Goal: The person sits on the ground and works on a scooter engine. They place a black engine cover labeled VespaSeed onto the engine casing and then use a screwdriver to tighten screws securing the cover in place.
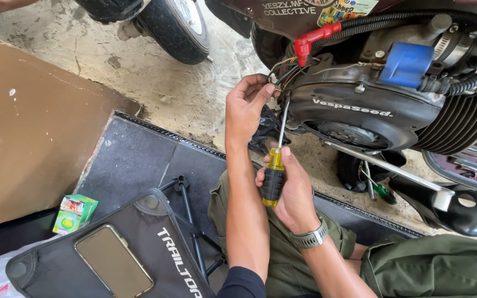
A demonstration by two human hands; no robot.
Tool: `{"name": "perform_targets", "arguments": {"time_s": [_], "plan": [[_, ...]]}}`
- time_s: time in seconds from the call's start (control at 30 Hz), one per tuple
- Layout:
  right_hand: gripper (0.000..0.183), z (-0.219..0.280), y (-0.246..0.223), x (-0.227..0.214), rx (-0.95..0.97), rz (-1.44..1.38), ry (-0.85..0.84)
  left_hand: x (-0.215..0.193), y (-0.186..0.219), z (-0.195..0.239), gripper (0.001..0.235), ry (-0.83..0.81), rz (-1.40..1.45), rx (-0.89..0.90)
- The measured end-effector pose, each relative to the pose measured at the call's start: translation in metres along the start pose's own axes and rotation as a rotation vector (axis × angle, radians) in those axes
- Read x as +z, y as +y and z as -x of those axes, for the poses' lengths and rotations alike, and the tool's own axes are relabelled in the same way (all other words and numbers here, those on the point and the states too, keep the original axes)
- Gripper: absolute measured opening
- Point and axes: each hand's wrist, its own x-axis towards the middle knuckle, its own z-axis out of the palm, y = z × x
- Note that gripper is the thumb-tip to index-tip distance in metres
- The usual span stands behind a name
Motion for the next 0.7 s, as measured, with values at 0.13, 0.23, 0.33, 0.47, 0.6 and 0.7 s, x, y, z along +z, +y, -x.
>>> {"name": "perform_targets", "arguments": {"time_s": [0.13,0.23,0.33,0.47,0.6,0.7], "plan": [[0.032,-0.004,0.005,-0.009,-0.03,0.038,0.018,-0.004,-0.002,-0.003,0.019,-0.023,-0.005,0.006],[0.043,0.002,-0.003,-0.001,-0.007,0.038,0.009,-0.008,-0.004,-0.007,0.019,-0.027,-0.008,0.026],[0.042,-0.003,0.003,-0.012,-0.012,0.048,0.009,-0.009,0.0,-0.005,0.02,-0.029,-0.051,0.02],[0.048,0.0,-0.008,-0.011,0.027,0.058,-0.064,-0.007,0.005,-0.006,0.019,-0.035,-0.129,0.009],[0.052,-0.013,-0.003,-0.031,0.079,0.068,-0.119,-0.004,0.009,-0.007,0.019,-0.039,-0.148,0.02],[0.033,-0.021,0.003,-0.052,-0.086,0.327,-0.101,-0.002,0.013,-0.008,0.019,-0.042,-0.143,0.014]]}}
